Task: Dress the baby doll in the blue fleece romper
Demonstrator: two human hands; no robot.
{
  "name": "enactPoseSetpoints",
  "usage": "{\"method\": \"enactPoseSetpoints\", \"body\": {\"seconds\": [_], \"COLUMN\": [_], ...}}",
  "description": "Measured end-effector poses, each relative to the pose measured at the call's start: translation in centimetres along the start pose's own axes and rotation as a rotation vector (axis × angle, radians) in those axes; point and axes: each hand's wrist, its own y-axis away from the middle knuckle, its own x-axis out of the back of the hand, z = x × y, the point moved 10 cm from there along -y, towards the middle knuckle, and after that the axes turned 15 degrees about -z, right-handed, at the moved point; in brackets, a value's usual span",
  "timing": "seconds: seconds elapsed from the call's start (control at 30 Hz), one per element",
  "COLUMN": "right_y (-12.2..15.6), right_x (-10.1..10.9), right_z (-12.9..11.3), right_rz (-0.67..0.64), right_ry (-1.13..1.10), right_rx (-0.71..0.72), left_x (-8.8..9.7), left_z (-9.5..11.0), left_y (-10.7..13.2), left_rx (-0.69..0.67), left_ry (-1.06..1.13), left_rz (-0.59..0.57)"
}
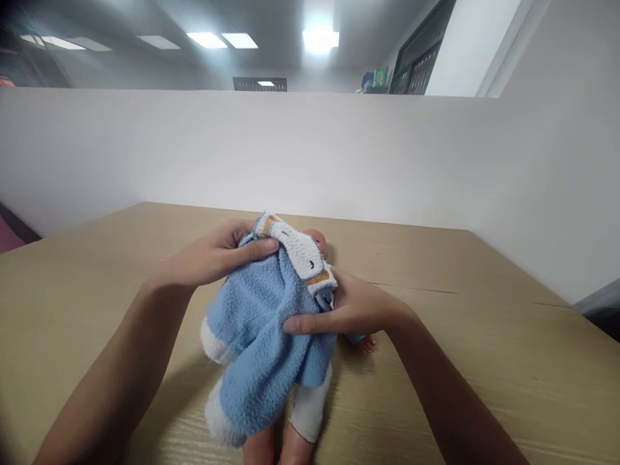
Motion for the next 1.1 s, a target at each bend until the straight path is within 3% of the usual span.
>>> {"method": "enactPoseSetpoints", "body": {"seconds": [0.17, 0.27, 0.37, 0.53, 0.6, 0.73, 0.83, 0.9, 0.97, 1.1], "right_y": [0.6, 0.4, 0.7, 0.2, 0.1, 0.1, 0.2, 0.2, 0.1, -0.3], "right_x": [1.5, 1.0, 1.0, -1.1, -1.4, -1.3, -0.9, -0.6, -1.1, -3.1], "right_z": [-0.7, -0.6, -0.1, -0.7, -1.6, -2.5, -1.5, -0.9, -0.5, 1.0], "right_rz": [0.102, 0.104, 0.155, -0.105, -0.146, -0.118, -0.078, -0.055, -0.112, -0.35], "right_ry": [-0.064, -0.098, -0.105, -0.002, 0.044, -0.005, -0.08, -0.071, -0.059, -0.172], "right_rx": [0.182, 0.171, 0.132, 0.111, 0.143, 0.199, 0.183, 0.17, 0.159, 0.073], "left_x": [-1.5, -2.1, -2.1, -1.1, -1.2, -2.3, -3.5, -4.0, -4.1, -4.0], "left_z": [-0.7, -0.7, -0.7, -0.3, -0.4, -1.1, -2.1, -2.5, -2.4, -1.9], "left_y": [0.0, 0.1, 0.2, -0.1, -0.2, 0.1, 0.8, 1.1, 1.0, 0.6], "left_rx": [-0.001, -0.025, -0.059, -0.135, -0.133, -0.071, 0.006, 0.033, 0.019, -0.058], "left_ry": [-0.045, -0.06, -0.11, -0.085, -0.079, -0.017, 0.034, 0.077, 0.125, 0.179], "left_rz": [-0.249, -0.35, -0.365, -0.201, -0.202, -0.37, -0.569, -0.643, -0.641, -0.596]}}
